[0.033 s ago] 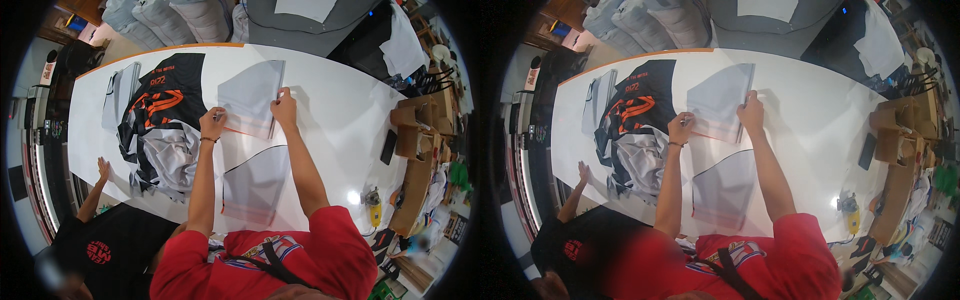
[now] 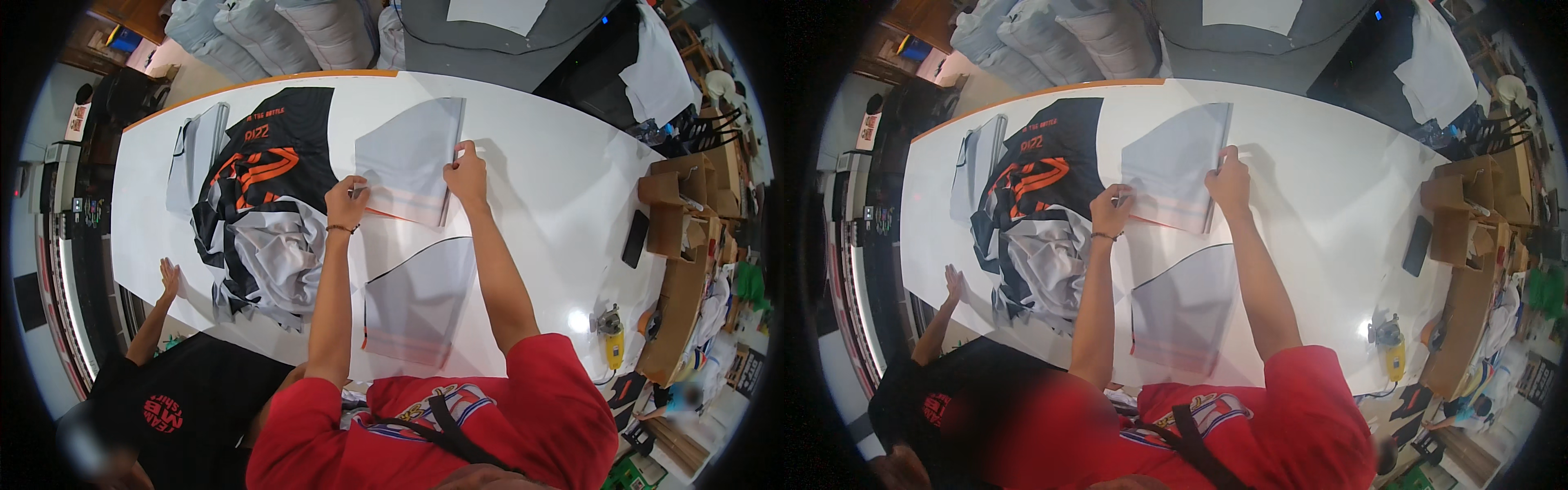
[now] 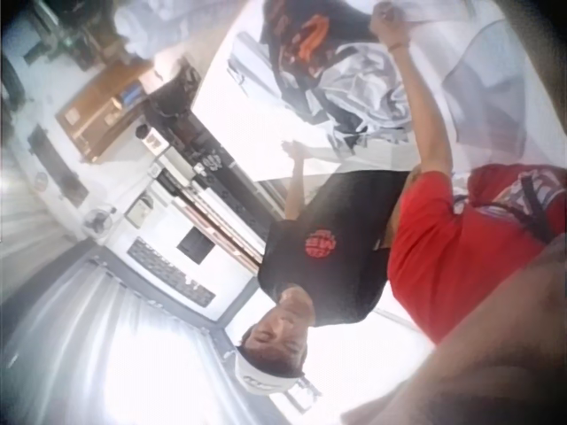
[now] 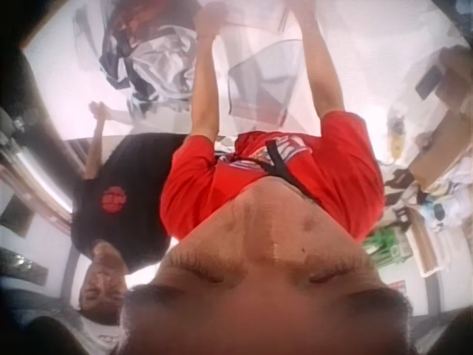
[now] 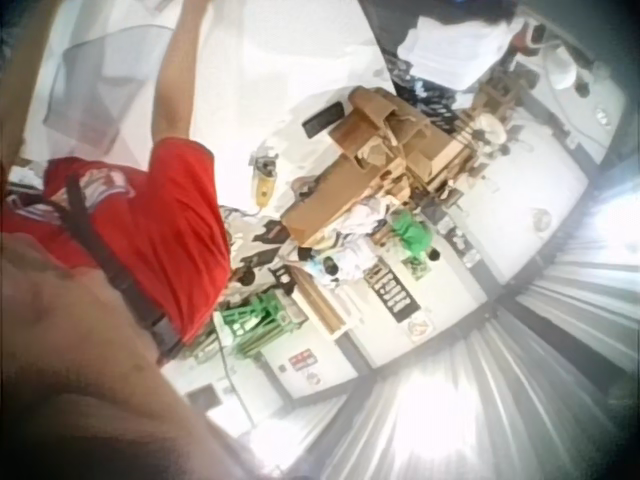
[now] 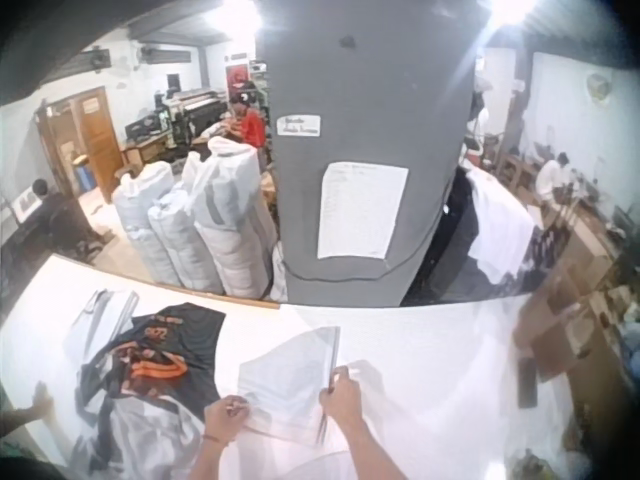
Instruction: The person assembles a black and orange jersey by placing orange stripes and white paper templates onto black fabric pieces on a table. They smooth the materials and handle a finished jersey with the number 26.
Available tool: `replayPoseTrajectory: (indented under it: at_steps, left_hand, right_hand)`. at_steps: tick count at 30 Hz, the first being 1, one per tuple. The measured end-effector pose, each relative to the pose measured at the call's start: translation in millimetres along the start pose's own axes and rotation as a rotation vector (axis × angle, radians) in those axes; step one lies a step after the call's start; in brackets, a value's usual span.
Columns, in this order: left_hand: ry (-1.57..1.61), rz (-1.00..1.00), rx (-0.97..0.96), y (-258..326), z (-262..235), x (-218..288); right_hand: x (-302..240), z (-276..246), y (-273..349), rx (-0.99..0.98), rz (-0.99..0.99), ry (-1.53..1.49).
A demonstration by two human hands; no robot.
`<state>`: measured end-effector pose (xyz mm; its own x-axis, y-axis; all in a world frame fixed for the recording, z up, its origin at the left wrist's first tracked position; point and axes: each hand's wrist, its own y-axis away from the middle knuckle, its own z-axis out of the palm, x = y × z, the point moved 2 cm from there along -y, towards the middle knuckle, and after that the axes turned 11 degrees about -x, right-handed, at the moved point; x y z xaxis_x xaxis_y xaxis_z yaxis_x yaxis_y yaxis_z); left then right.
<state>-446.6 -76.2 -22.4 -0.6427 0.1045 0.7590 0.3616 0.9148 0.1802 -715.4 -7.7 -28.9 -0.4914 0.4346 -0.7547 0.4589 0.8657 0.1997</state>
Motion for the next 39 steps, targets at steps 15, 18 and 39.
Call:
replayPoseTrajectory:
  at_steps: [15, 18, 39]
  left_hand:
    - [-0.401, 0.261, -0.163, 45, 115, 109]
    - [-0.494, 0.238, -0.155, 39, 128, 102]
    - [-0.254, 0.129, 0.038, 23, 52, 79]
  right_hand:
    - [-1, -31, -80, 0.006, 0.236, 0.280]
    - [16, -38, -82, 0.016, 0.227, 0.279]
    - [-16, -95, -45, 0.162, 0.015, -0.122]
